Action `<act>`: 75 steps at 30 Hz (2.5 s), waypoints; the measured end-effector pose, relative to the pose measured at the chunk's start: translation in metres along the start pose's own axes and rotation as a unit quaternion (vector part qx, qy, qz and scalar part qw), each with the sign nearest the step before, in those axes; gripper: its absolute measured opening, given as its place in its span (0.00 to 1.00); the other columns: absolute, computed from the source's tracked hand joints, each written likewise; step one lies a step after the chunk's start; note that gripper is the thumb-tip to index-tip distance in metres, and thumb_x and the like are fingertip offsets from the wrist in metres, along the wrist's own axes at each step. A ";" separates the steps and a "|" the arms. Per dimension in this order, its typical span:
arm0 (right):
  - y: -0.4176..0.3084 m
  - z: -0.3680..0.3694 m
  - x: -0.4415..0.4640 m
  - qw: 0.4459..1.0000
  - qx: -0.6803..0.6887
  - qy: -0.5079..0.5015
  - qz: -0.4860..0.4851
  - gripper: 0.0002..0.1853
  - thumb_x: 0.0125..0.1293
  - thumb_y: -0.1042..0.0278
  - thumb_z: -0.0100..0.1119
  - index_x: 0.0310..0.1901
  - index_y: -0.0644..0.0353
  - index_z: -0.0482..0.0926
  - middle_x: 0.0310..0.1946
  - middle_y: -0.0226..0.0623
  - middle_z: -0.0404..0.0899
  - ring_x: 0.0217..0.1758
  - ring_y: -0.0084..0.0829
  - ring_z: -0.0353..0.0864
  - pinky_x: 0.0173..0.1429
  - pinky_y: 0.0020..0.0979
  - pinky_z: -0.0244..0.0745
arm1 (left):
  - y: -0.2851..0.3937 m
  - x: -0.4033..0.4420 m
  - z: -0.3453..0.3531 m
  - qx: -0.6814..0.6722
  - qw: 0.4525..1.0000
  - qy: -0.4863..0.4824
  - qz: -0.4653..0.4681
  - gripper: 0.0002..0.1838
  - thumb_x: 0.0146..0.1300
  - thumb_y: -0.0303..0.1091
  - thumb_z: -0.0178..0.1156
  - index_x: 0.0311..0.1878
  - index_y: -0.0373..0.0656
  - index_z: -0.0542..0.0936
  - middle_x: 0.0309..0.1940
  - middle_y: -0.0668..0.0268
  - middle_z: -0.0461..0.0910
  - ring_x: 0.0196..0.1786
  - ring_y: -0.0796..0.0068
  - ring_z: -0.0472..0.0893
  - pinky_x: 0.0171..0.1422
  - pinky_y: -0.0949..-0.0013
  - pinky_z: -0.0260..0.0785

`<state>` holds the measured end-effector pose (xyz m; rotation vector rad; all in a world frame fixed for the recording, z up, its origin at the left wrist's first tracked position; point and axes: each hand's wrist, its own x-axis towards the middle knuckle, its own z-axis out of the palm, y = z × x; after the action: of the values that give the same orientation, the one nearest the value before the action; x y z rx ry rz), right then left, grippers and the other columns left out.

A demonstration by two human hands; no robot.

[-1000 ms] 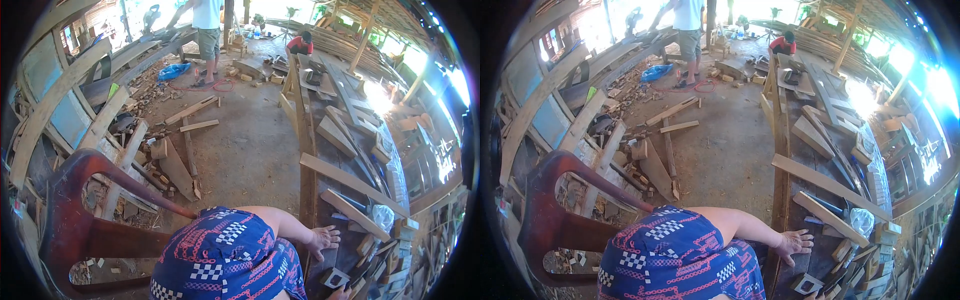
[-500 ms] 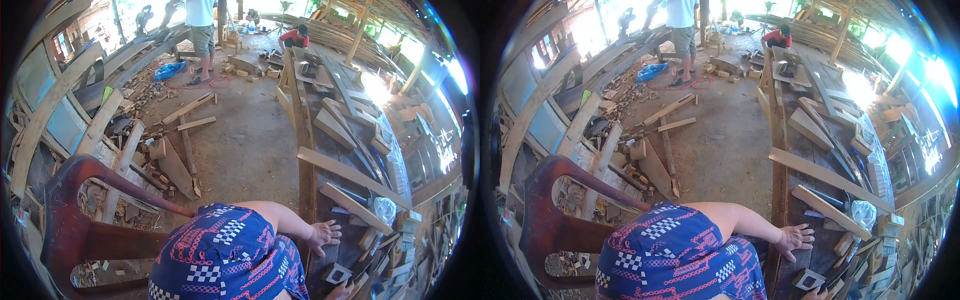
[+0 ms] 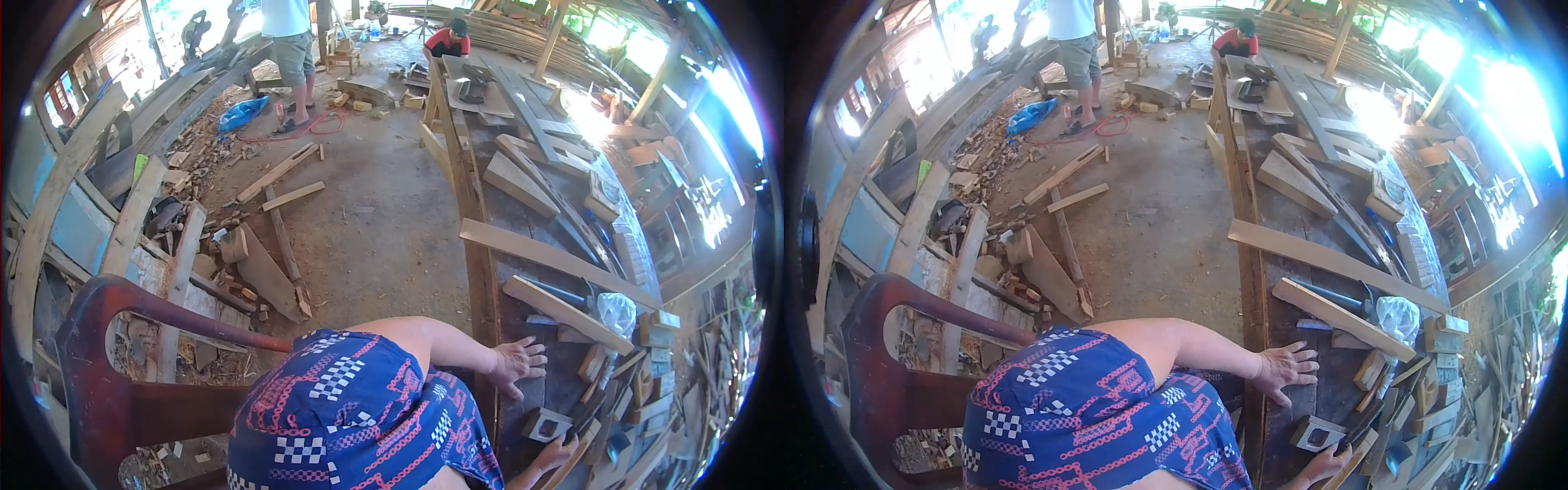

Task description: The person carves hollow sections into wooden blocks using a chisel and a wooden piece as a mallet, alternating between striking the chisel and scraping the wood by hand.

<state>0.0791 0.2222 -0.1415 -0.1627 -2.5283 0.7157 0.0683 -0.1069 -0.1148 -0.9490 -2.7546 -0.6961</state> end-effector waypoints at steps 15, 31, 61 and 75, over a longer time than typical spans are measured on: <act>-0.006 -0.002 0.001 0.999 -0.032 0.010 -0.012 0.19 0.57 0.74 0.59 0.51 0.73 0.76 0.45 0.56 0.79 0.50 0.52 0.77 0.58 0.41 0.69 | 0.005 -0.004 -0.007 0.010 1.000 -0.019 -0.012 0.43 0.52 0.65 0.59 0.67 0.47 0.69 0.69 0.56 0.61 0.74 0.52 0.53 0.77 0.44 0.37; -0.008 -0.007 0.002 0.999 0.013 -0.031 0.013 0.18 0.59 0.73 0.59 0.51 0.70 0.77 0.46 0.54 0.81 0.51 0.50 0.79 0.57 0.39 0.71 | 0.005 -0.004 -0.009 -0.033 0.999 -0.034 -0.002 0.37 0.53 0.60 0.61 0.65 0.53 0.71 0.69 0.53 0.59 0.75 0.50 0.50 0.76 0.40 0.33; -0.003 -0.012 0.005 0.997 -0.032 -0.071 0.012 0.21 0.60 0.75 0.57 0.56 0.74 0.73 0.53 0.56 0.77 0.56 0.51 0.76 0.62 0.39 0.68 | -0.172 -0.306 -0.494 0.155 0.559 0.366 -0.728 0.47 0.55 0.49 0.66 0.72 0.39 0.55 0.46 0.55 0.82 0.42 0.65 0.84 0.41 0.57 0.77; 0.002 -0.008 0.003 0.996 -0.017 -0.075 0.036 0.21 0.64 0.76 0.53 0.58 0.71 0.72 0.53 0.53 0.77 0.58 0.46 0.76 0.62 0.36 0.68 | -0.042 -0.110 -0.117 0.035 0.962 0.022 -0.269 0.49 0.54 0.53 0.64 0.75 0.53 0.50 0.72 0.44 0.44 0.75 0.43 0.48 0.77 0.49 0.46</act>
<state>0.0802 0.2284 -0.1352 -0.2198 -2.6918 0.7371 0.1282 -0.2510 -0.0587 -0.1525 -2.9853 -0.6662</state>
